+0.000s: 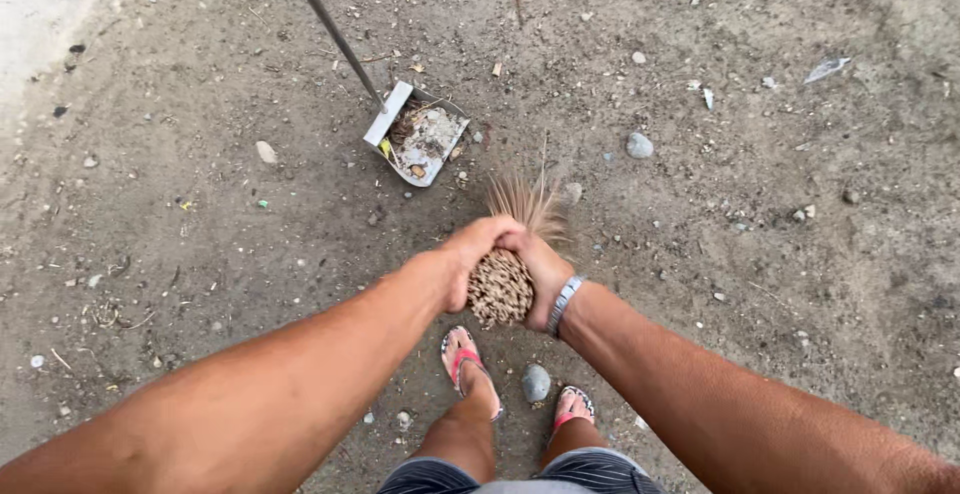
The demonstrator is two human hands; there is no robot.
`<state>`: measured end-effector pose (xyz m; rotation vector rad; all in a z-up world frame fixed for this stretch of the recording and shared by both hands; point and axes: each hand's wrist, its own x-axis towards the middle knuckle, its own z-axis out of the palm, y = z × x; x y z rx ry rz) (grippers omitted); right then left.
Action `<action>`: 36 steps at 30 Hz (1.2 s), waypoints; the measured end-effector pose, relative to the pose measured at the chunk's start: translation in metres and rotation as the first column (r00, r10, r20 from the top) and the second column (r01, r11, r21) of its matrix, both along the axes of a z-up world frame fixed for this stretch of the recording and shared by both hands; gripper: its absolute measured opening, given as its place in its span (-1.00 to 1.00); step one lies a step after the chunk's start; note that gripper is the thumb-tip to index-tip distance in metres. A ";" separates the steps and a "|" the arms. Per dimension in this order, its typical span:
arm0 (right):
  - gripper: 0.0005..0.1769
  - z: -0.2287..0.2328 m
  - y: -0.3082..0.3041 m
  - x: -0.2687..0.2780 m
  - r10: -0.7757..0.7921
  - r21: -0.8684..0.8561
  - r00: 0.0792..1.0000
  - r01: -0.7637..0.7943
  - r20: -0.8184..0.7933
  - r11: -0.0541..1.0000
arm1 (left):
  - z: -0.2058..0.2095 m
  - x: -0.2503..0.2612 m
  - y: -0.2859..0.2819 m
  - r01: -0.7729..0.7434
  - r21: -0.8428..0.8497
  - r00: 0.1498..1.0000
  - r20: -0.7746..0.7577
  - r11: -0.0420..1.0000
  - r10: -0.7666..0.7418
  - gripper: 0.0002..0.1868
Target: The person sweeps dirt and debris across the ground using a handheld broom made of sticks.
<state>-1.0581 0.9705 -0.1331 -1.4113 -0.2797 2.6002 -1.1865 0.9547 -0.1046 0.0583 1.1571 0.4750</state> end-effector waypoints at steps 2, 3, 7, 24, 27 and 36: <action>-0.71 0.005 0.006 -0.009 0.002 0.039 0.999 -0.004 0.041 0.999 | 0.012 -0.010 0.005 -0.026 -0.017 0.999 -0.035 1.000 0.025 -0.63; -0.71 0.012 0.008 -0.006 -0.005 0.039 0.999 0.004 0.042 0.999 | 0.019 -0.008 0.007 -0.018 -0.017 0.999 -0.034 1.000 0.018 -0.63; -0.68 0.047 0.011 0.022 -0.100 0.080 0.994 0.098 0.031 0.992 | 0.038 0.018 0.015 -0.076 0.239 0.988 -0.114 0.968 0.106 -0.74; -0.66 0.036 0.039 0.008 -0.030 0.102 0.998 0.025 0.048 0.995 | 0.029 0.003 0.045 0.001 0.135 0.997 -0.083 0.991 0.010 -0.77; -0.70 0.028 0.046 0.005 -0.115 0.150 0.991 0.103 0.072 0.983 | 0.016 0.002 0.052 -0.070 0.241 0.997 0.035 0.968 0.063 -0.78; -0.72 -0.002 0.063 -0.071 0.178 0.069 0.975 -0.189 0.136 0.980 | -0.008 -0.060 0.048 -0.216 -0.003 0.976 0.004 0.976 0.216 -0.76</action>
